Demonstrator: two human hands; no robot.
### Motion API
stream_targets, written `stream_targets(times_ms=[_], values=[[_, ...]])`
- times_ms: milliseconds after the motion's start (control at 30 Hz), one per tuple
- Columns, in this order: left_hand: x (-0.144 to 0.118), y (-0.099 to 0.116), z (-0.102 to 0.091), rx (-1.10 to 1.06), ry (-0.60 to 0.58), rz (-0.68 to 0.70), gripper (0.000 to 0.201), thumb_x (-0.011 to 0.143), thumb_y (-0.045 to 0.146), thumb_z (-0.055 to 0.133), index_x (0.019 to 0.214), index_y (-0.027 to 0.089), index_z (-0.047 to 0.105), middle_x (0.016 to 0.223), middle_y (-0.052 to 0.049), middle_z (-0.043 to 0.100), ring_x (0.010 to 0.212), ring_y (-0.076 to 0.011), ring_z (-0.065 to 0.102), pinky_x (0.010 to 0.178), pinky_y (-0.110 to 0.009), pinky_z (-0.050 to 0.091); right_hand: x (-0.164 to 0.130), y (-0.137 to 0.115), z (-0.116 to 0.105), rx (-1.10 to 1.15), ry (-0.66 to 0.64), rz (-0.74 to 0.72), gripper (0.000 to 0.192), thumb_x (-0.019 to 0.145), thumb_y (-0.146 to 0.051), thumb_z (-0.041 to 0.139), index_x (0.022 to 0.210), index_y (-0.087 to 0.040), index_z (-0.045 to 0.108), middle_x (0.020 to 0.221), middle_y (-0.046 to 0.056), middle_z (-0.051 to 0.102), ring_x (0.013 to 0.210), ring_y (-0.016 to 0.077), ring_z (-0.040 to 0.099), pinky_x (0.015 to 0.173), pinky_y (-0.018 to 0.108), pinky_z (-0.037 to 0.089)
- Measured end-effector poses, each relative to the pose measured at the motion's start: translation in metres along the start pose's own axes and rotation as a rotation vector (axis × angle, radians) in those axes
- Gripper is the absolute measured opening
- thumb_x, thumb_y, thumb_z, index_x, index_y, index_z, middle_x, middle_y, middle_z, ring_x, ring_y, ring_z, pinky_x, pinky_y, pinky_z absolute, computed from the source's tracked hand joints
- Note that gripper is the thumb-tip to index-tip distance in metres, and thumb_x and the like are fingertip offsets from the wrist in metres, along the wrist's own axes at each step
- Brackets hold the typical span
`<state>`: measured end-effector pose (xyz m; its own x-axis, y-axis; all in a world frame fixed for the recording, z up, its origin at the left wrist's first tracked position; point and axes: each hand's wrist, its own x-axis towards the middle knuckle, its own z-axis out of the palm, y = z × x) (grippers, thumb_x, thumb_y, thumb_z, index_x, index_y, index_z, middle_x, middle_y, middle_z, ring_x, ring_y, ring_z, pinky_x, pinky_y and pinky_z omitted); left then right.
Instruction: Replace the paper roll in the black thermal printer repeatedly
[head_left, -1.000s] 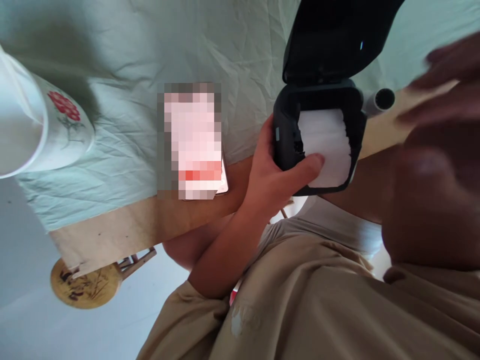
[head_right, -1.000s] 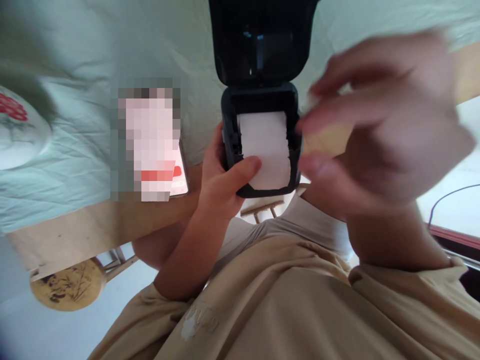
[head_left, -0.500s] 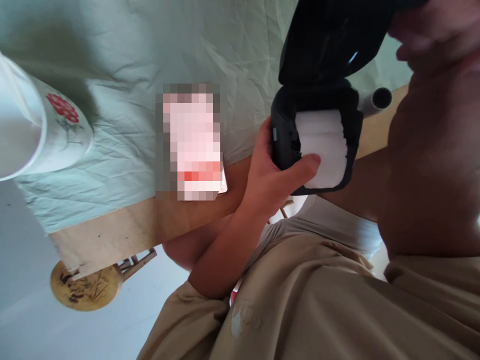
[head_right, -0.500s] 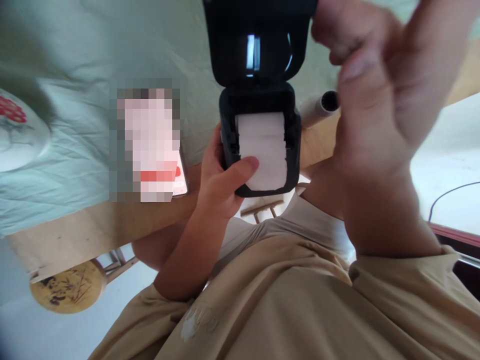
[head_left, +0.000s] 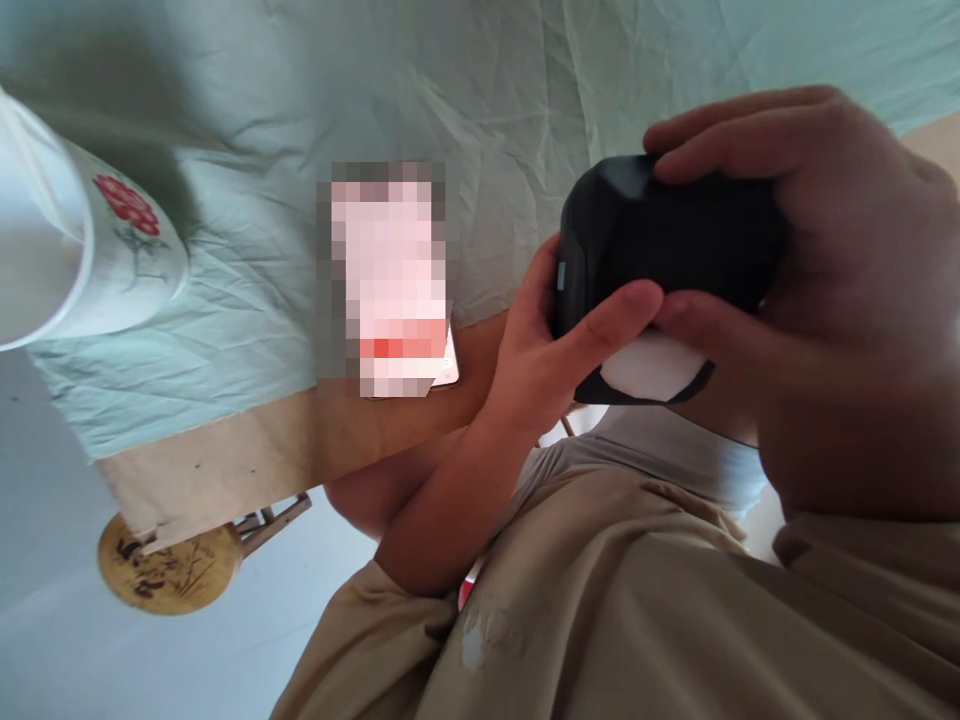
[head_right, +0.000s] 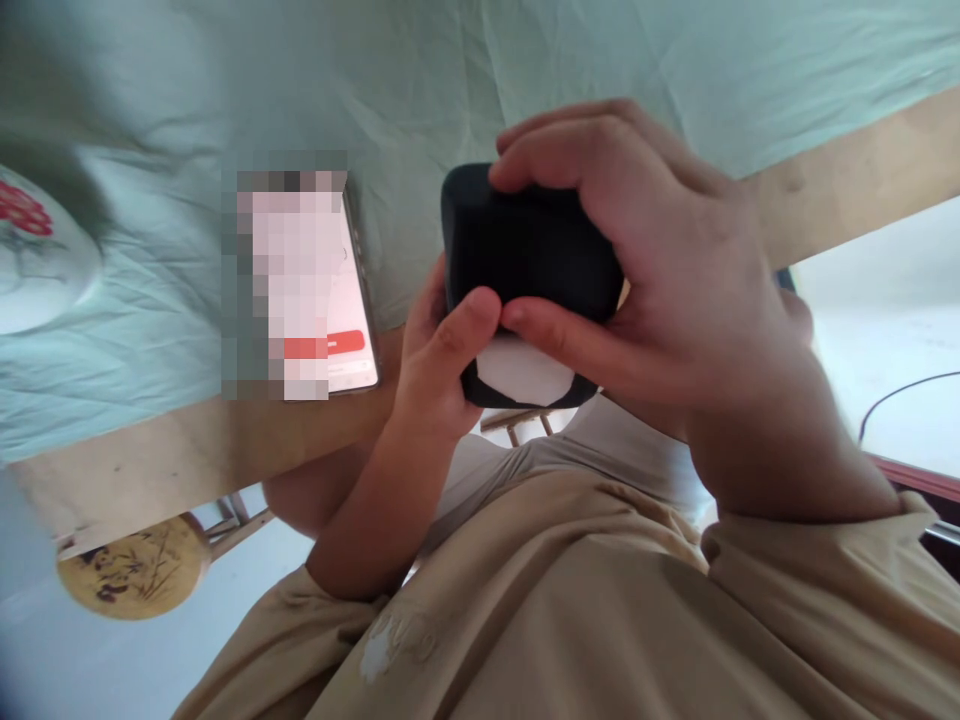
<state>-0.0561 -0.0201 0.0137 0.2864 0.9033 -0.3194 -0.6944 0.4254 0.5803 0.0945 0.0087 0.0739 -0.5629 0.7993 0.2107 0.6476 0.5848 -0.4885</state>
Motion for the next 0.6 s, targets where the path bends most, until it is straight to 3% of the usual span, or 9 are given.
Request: stream_targets(times_ms=[100, 200, 333, 467, 600], values=[[0.001, 0.002, -0.002, -0.046, -0.009, -0.006, 0.033, 0.077, 0.033, 0.076, 0.102, 0.022, 0.058, 0.081, 0.002, 0.059, 0.07, -0.0084, 0.057, 0.062, -0.02, 0.047, -0.001, 0.001, -0.003, 0.002, -0.014, 0.005, 0.05, 0.09, -0.04, 0.058, 0.139, -0.036, 0.046, 0.138, -0.006, 0.049, 0.131, 0.0096, 0.048, 0.112, 0.03, 0.045], [0.002, 0.002, -0.002, -0.069, -0.031, 0.037, 0.026, 0.079, 0.028, 0.074, 0.099, 0.021, 0.059, 0.079, 0.002, 0.058, 0.066, -0.0068, 0.054, 0.055, -0.018, 0.043, 0.002, -0.002, 0.0, 0.026, -0.001, 0.063, 0.04, 0.091, -0.038, 0.059, 0.13, -0.03, 0.053, 0.137, -0.003, 0.05, 0.131, 0.0092, 0.048, 0.114, 0.03, 0.046], [0.003, 0.001, 0.001, -0.097, -0.003, 0.063, 0.018, 0.084, 0.028, 0.068, 0.098, 0.02, 0.061, 0.08, 0.002, 0.057, 0.068, -0.0061, 0.055, 0.058, -0.016, 0.043, 0.003, -0.007, 0.001, 0.029, -0.002, 0.062, 0.038, 0.091, -0.039, 0.06, 0.126, -0.027, 0.053, 0.133, 0.0, 0.052, 0.131, 0.011, 0.049, 0.113, 0.034, 0.048], [0.004, -0.006, -0.001, -0.156, 0.008, 0.086, 0.021, 0.093, 0.039, 0.055, 0.091, 0.021, 0.066, 0.086, 0.002, 0.061, 0.088, -0.0088, 0.06, 0.082, -0.019, 0.049, -0.004, -0.006, -0.003, 0.008, 0.021, 0.021, 0.043, 0.091, -0.039, 0.058, 0.133, -0.031, 0.05, 0.136, -0.001, 0.05, 0.132, 0.0129, 0.047, 0.113, 0.037, 0.046], [0.006, -0.015, -0.004, -0.142, 0.124, 0.124, 0.024, 0.094, 0.041, 0.054, 0.092, 0.024, 0.069, 0.093, 0.003, 0.065, 0.112, -0.012, 0.058, 0.11, -0.022, 0.041, -0.012, 0.002, -0.003, 0.0, 0.068, -0.001, 0.05, 0.09, -0.034, 0.058, 0.138, -0.034, 0.049, 0.14, 0.0, 0.046, 0.135, 0.0147, 0.044, 0.113, 0.038, 0.045]])
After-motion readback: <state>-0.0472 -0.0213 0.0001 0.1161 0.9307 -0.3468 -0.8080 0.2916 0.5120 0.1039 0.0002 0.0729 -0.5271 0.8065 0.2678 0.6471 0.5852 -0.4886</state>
